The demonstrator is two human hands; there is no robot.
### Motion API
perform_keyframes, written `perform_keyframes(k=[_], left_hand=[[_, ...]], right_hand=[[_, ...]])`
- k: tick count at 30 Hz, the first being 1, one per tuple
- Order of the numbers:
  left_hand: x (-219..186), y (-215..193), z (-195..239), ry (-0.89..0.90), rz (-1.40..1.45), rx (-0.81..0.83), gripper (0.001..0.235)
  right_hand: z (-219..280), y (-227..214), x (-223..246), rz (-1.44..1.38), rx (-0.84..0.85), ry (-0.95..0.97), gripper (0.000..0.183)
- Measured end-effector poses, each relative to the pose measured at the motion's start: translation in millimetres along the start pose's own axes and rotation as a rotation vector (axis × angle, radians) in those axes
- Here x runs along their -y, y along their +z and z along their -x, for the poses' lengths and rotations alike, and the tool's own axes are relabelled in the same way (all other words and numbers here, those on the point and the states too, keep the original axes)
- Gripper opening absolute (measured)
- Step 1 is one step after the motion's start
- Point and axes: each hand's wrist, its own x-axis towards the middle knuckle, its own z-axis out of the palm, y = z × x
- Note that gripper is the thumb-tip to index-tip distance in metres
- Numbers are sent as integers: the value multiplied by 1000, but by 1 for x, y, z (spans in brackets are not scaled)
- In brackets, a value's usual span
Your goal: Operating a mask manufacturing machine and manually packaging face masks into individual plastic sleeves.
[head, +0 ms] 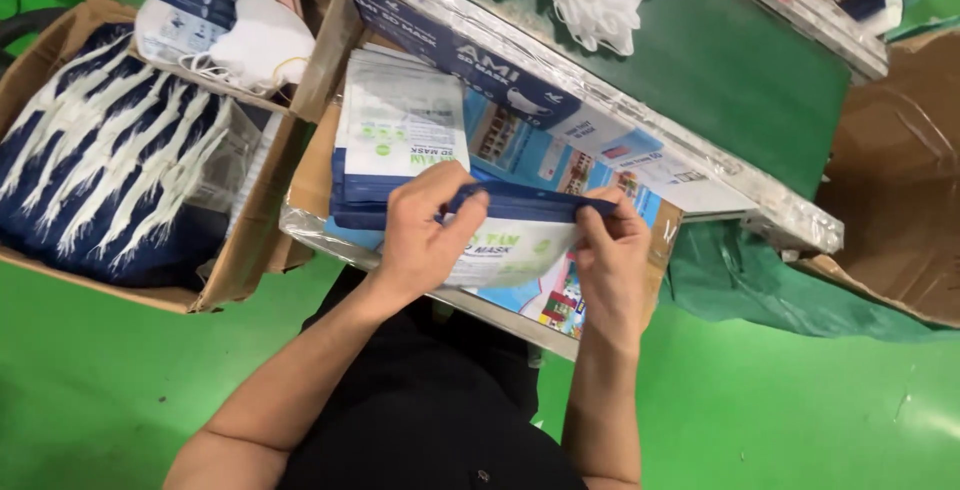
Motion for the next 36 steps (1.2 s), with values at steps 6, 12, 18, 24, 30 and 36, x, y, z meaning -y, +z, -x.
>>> perform_keyframes(k=[6,12,18,24,30,36], left_hand=[[11,20,-3,-19,166,-10,9],[98,-40,-18,-40,-138,-26,46],[204,-68,-25,-377,-317,-71,80],[237,-56,0,-303,-326,-223,84],[76,-16,-44,-215,-184,-189,51],[10,88,-70,386,-278,47,79]], right_hand=[[1,-8,-14,38,128,19,11],[-37,-54,79,878,-454,-924,9],[-211,-59,114,1610,0,-909,31],[-427,-76,12,1291,230,-433,57],[-374,-35,19,1982,330,214,79],[-238,-34,71,1240,187,17,47]])
